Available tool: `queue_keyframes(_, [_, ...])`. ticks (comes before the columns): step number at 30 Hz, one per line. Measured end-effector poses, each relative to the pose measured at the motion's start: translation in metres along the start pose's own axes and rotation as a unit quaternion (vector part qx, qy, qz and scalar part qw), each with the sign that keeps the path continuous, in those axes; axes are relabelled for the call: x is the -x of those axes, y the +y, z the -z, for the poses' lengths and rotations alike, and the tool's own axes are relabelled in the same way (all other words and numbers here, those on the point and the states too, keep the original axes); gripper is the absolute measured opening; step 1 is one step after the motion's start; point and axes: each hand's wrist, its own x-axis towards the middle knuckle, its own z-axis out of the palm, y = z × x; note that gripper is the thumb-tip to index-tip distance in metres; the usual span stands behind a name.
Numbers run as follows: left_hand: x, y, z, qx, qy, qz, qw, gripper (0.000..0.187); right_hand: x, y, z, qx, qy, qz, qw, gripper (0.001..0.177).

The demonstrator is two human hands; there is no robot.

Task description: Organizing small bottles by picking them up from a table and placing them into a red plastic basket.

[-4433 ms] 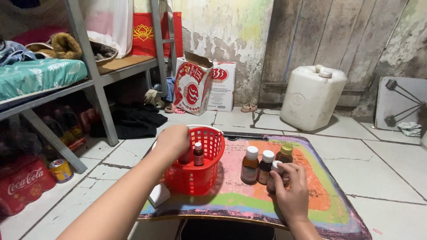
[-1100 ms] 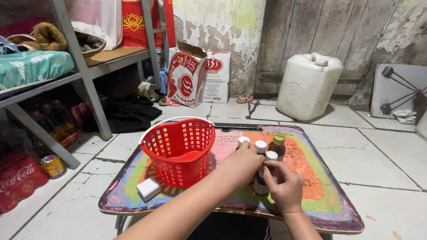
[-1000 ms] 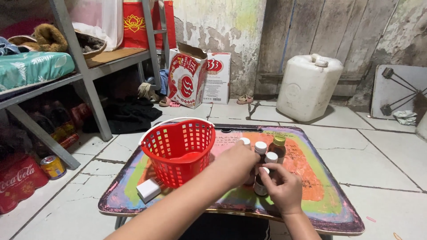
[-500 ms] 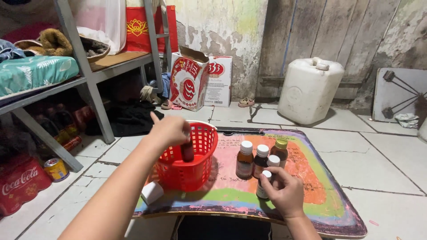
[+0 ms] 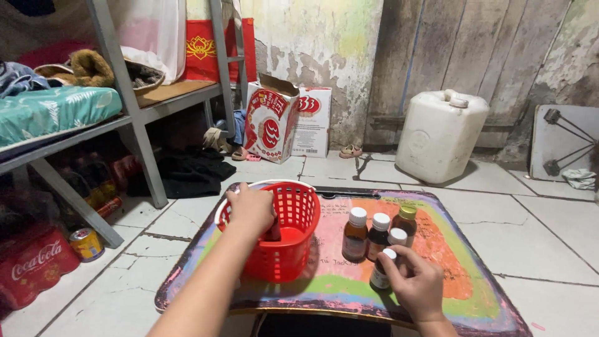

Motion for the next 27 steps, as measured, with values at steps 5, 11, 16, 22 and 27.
queue_keyframes(5, [0.004, 0.004, 0.001, 0.012, 0.004, 0.015, 1.0, 0.012, -0.002, -0.019, 0.003, -0.052, 0.039, -0.018, 0.998, 0.017])
queue_keyframes(11, [0.017, 0.009, 0.014, 0.067, -0.02, 0.018, 0.997, 0.019, -0.056, -0.086, -0.032, -0.102, 0.051, 0.017, 0.993, 0.016])
queue_keyframes(16, [0.006, 0.002, -0.003, 0.07, -0.002, 0.004, 0.998, 0.019, -0.1, -0.129, -0.084, -0.062, -0.15, 0.018, 0.987, 0.036])
queue_keyframes(22, [0.004, 0.003, -0.005, 0.091, -0.017, 0.02, 0.995, 0.022, -0.101, -0.103, -0.16, 0.143, -0.431, -0.015, 0.891, 0.026])
queue_keyframes(27, [0.007, 0.003, 0.0, 0.106, -0.015, 0.022, 0.994, 0.023, -0.103, -0.07, -0.215, 0.204, -0.507, 0.012, 0.837, 0.017])
